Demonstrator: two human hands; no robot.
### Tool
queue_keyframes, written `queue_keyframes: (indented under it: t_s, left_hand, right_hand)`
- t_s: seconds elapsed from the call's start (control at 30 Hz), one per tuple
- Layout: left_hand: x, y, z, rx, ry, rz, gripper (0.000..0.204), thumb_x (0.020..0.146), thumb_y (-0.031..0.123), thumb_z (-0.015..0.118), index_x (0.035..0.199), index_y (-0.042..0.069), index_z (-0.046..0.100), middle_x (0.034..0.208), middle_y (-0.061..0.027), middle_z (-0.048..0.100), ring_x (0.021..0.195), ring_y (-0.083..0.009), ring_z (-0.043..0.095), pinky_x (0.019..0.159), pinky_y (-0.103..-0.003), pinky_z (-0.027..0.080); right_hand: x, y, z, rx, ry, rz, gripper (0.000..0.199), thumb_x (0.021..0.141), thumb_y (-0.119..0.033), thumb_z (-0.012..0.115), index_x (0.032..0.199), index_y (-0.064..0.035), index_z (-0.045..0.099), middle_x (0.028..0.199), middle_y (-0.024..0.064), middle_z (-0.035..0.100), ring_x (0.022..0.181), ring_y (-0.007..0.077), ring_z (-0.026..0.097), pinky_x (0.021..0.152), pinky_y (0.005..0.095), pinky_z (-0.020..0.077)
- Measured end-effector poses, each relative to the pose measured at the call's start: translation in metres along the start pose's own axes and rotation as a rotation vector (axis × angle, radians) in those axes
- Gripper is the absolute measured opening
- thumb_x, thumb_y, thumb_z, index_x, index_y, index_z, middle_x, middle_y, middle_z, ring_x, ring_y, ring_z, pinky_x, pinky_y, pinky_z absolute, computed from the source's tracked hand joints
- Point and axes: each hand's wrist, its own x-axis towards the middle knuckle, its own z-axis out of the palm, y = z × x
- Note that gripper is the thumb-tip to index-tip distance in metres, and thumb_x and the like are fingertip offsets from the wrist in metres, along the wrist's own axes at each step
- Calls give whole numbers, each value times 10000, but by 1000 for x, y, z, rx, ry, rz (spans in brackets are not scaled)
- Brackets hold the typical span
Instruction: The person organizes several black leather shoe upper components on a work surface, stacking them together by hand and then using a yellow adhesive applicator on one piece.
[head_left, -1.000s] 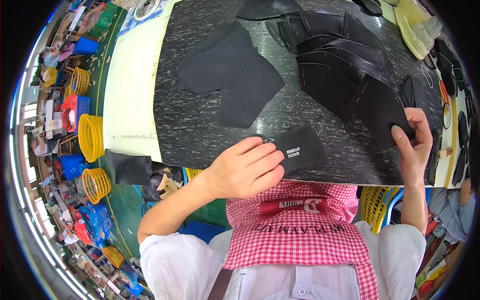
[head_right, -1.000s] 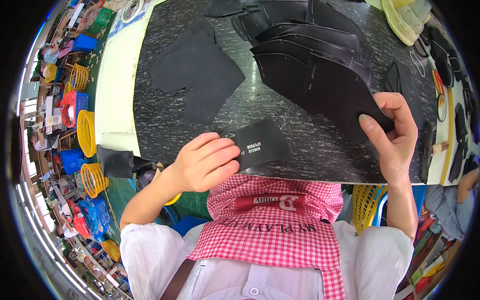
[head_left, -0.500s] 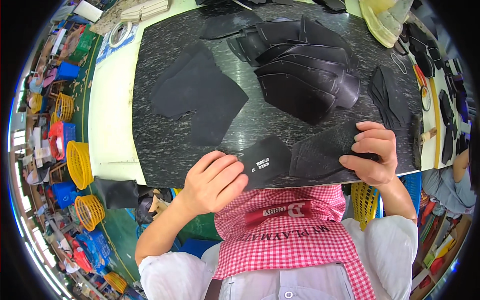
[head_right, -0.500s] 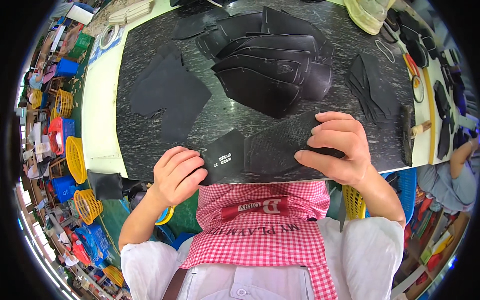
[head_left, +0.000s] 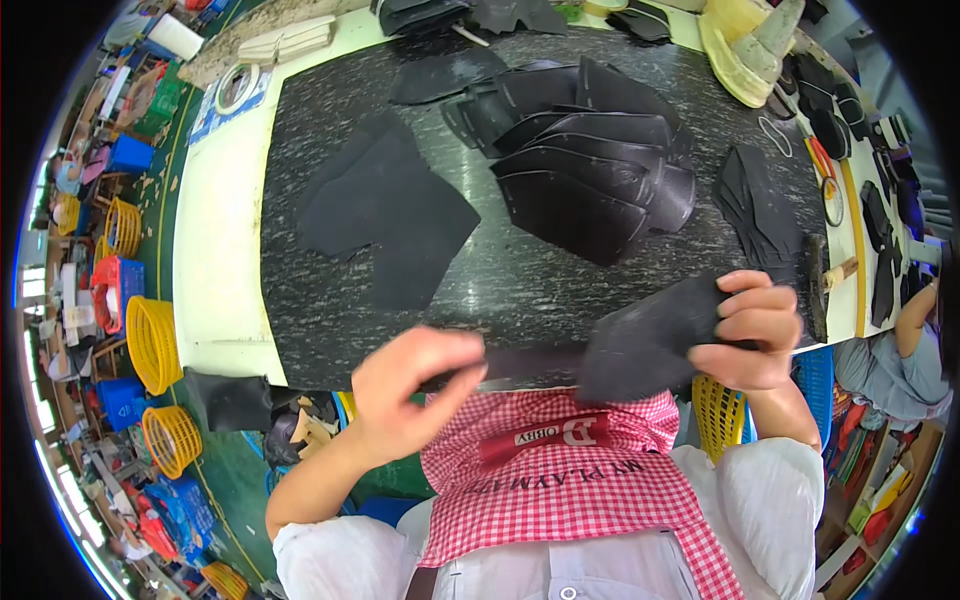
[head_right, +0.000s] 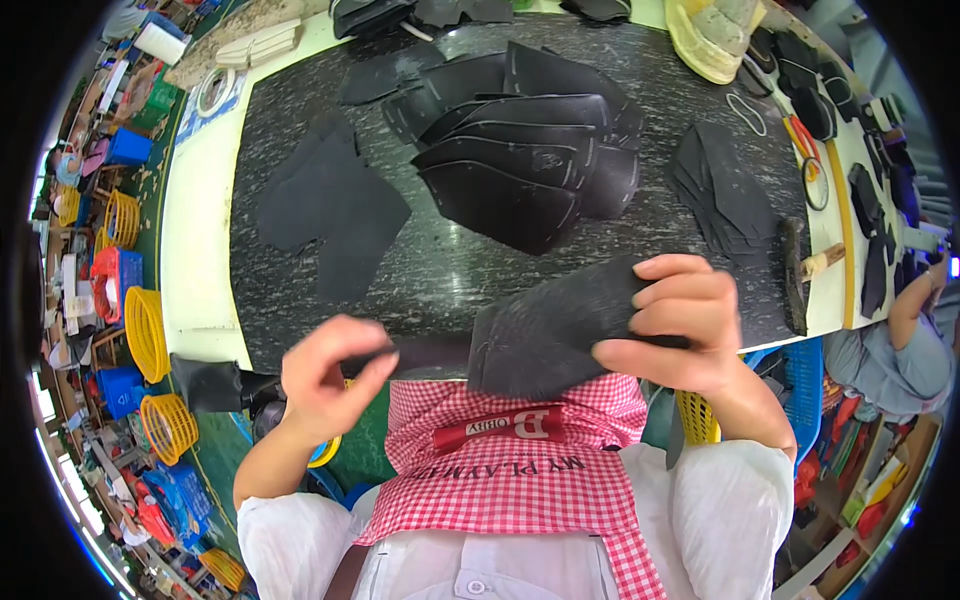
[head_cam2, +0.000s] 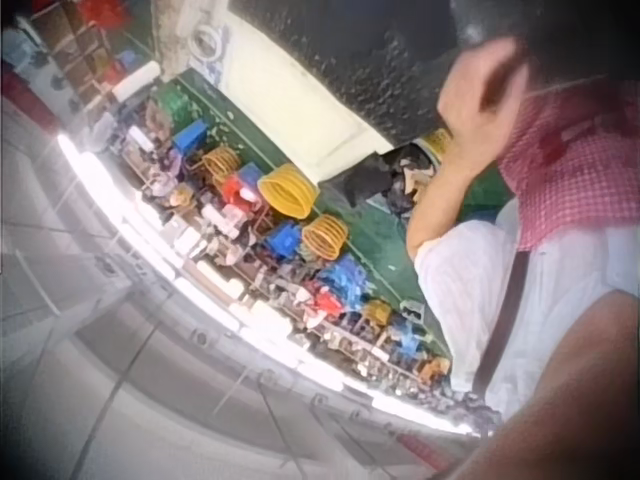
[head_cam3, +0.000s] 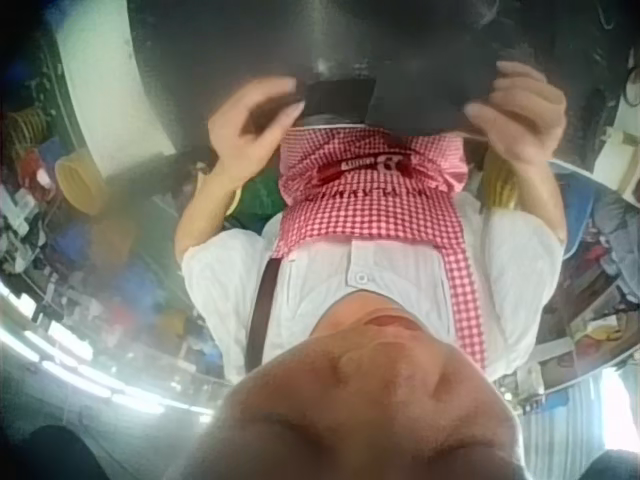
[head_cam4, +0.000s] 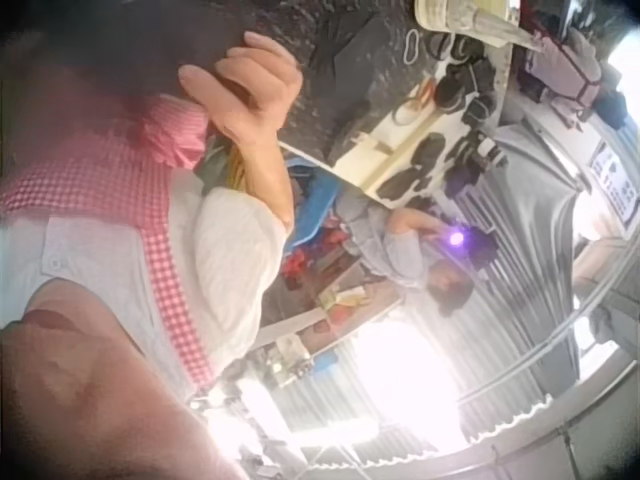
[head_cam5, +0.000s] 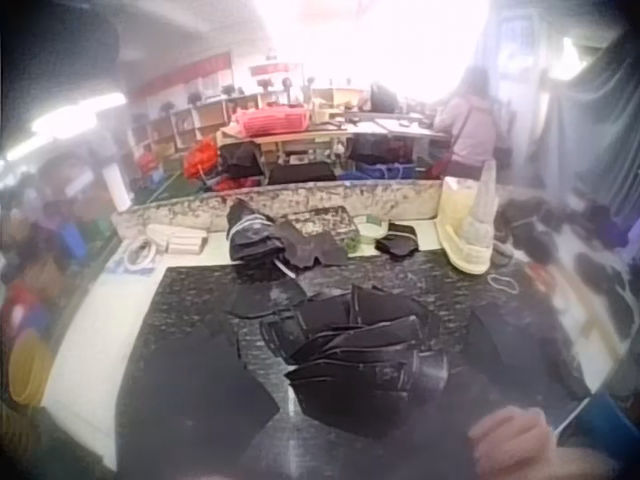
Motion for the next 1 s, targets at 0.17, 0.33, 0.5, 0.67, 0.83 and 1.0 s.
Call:
queue_keyframes:
  t_s: [0.17,0.33,0.5,0.67,0.83,1.0]
  left_hand:
    - [18,-14,-7,201,46,-64,508,734,60,739,1218,59,584,1271,-168,538,1141,-269,538,950,-391,442]
    - [23,3,-5,-686,99,-413,514,792,26,712,1267,3,516,1199,-163,576,932,-183,621,762,-285,509]
    - [10,0,-12,-496,2,-617,327,834,-5,679,1153,17,612,1056,-86,658,554,-35,603,491,-166,471]
    - [-2,-6,-3,-234,-78,-573,319,813,3,694,1123,73,664,852,-49,684,490,-14,532,434,-184,388]
    - [0,-6,-2,-245,-94,-602,331,821,16,696,1143,77,652,842,-57,669,495,-32,546,440,-199,407]
    - [5,-6,-2,-177,-153,-541,313,830,20,697,1138,43,646,904,-69,678,543,-53,624,438,-173,452]
  right_hand:
    - [9,-10,-2,326,124,406,165,819,-41,670,976,9,671,901,110,640,698,195,592,609,289,495]
    - [55,-20,33,772,-291,1028,240,864,-31,648,1104,-33,663,974,54,668,644,46,574,515,184,453]
    - [52,-11,59,742,-323,1082,336,853,-36,669,1183,-57,607,873,39,641,617,51,565,527,202,464]
    - [35,-13,74,439,-354,833,323,821,-32,703,1100,-45,542,708,20,521,556,73,544,509,225,453]
    - [35,-10,75,473,-325,940,285,817,-35,710,1026,-31,518,713,36,549,558,78,581,489,222,450]
    - [35,-9,74,428,-358,888,263,820,-34,703,999,-27,510,715,52,556,574,105,611,481,228,448]
